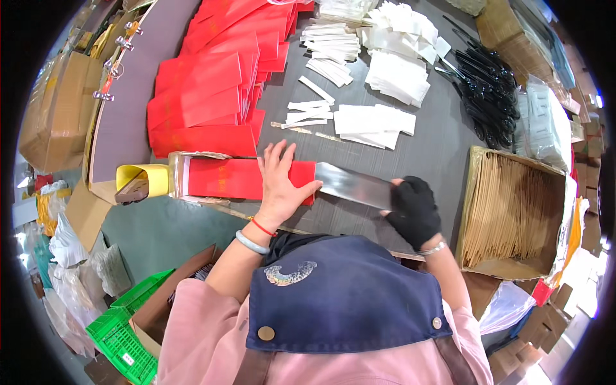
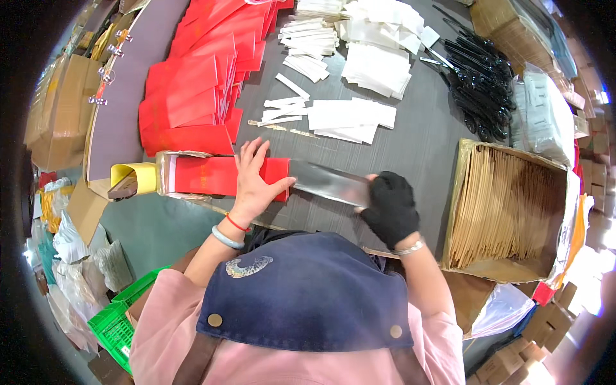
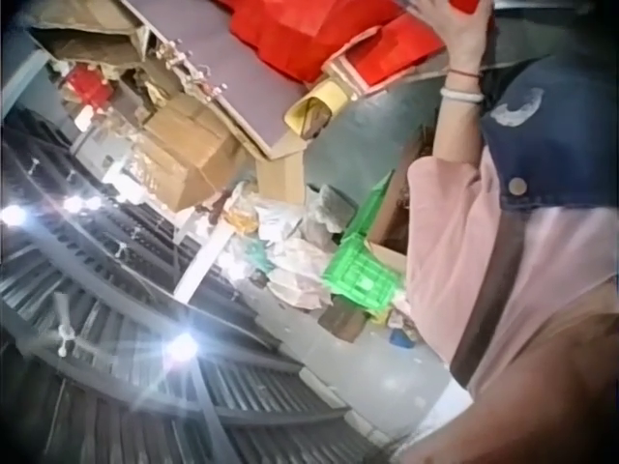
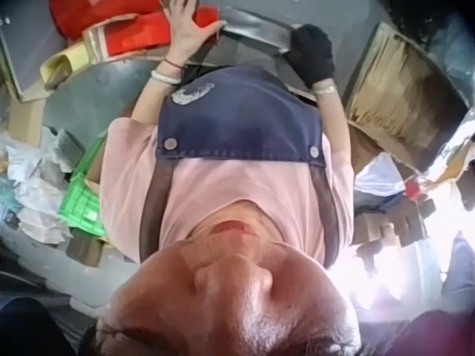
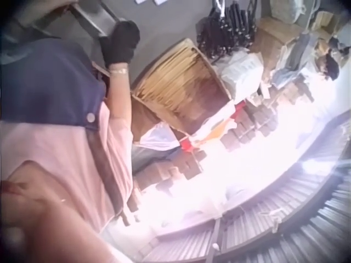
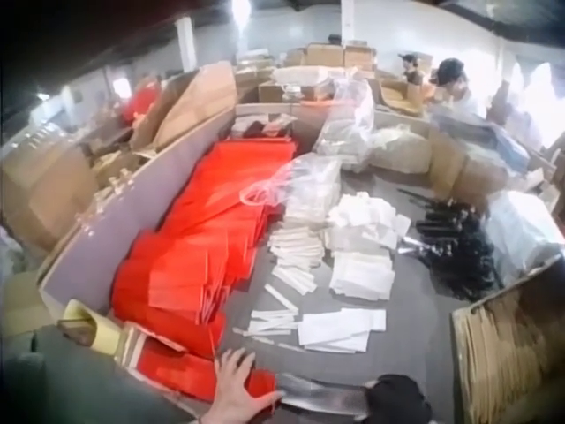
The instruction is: Manually inserting wooden chopsticks into paper sleeves and organizing them for secondary packaging.
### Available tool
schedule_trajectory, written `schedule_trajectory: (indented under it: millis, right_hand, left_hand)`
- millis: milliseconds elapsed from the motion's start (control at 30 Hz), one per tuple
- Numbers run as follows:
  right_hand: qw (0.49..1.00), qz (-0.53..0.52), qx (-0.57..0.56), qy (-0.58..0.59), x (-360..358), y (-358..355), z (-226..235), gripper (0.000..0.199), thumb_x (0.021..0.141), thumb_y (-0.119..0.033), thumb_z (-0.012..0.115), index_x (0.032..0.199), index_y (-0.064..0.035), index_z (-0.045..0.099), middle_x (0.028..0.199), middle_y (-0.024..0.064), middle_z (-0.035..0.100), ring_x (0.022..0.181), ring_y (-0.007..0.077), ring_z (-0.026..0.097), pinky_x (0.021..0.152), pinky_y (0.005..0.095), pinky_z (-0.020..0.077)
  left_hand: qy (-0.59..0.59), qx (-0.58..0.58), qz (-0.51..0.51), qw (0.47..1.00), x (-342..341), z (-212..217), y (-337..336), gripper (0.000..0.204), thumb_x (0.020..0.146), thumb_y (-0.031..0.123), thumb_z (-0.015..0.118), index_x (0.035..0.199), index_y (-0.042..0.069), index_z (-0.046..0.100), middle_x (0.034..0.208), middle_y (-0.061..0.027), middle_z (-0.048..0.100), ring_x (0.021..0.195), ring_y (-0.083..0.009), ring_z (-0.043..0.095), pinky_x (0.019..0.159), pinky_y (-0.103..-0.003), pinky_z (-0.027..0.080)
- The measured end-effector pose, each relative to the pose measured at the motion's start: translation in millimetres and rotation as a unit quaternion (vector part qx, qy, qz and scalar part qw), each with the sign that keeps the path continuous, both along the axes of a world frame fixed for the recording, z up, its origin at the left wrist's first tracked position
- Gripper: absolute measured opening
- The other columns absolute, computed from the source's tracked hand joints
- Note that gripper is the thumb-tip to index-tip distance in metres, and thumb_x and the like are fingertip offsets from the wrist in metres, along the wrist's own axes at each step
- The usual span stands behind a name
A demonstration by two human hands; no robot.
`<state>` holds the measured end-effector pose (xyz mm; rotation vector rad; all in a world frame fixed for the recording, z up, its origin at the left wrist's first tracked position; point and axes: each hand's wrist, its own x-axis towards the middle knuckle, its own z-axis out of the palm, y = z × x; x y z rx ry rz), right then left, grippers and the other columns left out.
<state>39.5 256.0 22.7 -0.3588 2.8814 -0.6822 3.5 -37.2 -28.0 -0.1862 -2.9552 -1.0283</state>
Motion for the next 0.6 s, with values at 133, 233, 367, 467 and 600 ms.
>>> schedule_trajectory:
  millis: [133,233,367,467,600]
  right_hand:
    - [1.0,-0.021,0.005,0.007,5,17,14,0.06,0.064,-0.022,0.083,0.116,-0.0041,0.058,0.112,0.0148,0.058,0.109,0.0351,0.053,0.095,0.0447,0.0425]
    - [1.0,0.009,0.002,0.008,6,15,18,0.06,0.064,-0.021,0.083,0.117,-0.0039,0.058,0.112,0.0151,0.057,0.109,0.035,0.053,0.095,0.0441,0.0424]
    - [0.999,0.013,-0.024,-0.028,5,19,16,0.061,0.066,-0.022,0.082,0.119,-0.004,0.057,0.114,0.0159,0.057,0.11,0.0358,0.052,0.097,0.0444,0.0409]
    - [0.998,0.034,-0.043,-0.011,1,2,1,0.062,0.068,-0.025,0.081,0.12,-0.0044,0.057,0.116,0.0164,0.057,0.112,0.0357,0.052,0.1,0.0445,0.0389]
    - [0.993,0.075,-0.09,0.004,-21,-54,-28,0.068,0.07,-0.035,0.082,0.126,-0.0057,0.056,0.122,0.0156,0.055,0.114,0.0365,0.05,0.1,0.0442,0.0396]
  left_hand:
    - [-0.015,0.018,-0.008,1.0,-1,0,-4,0.088,0.066,0.042,0.085,0.134,-0.002,0.049,0.143,-0.0185,0.04,0.14,-0.0384,0.026,0.117,-0.053,0.013]
    - [-0.012,0.0,-0.003,1.0,-2,1,-5,0.09,0.066,0.044,0.086,0.134,-0.003,0.05,0.144,-0.0184,0.042,0.139,-0.0375,0.028,0.117,-0.049,0.019]
    - [-0.021,-0.001,-0.002,1.0,-3,2,-5,0.091,0.068,0.043,0.085,0.136,-0.002,0.047,0.146,-0.0188,0.04,0.142,-0.0377,0.026,0.118,-0.049,0.017]
    - [-0.025,-0.003,-0.007,1.0,-2,4,-3,0.091,0.068,0.042,0.085,0.138,-0.001,0.045,0.148,-0.019,0.038,0.143,-0.0378,0.025,0.118,-0.049,0.015]
    - [-0.029,-0.014,-0.021,0.999,-6,5,-8,0.084,0.071,0.037,0.084,0.137,0.001,0.048,0.146,-0.0198,0.04,0.141,-0.0376,0.03,0.117,-0.048,0.02]
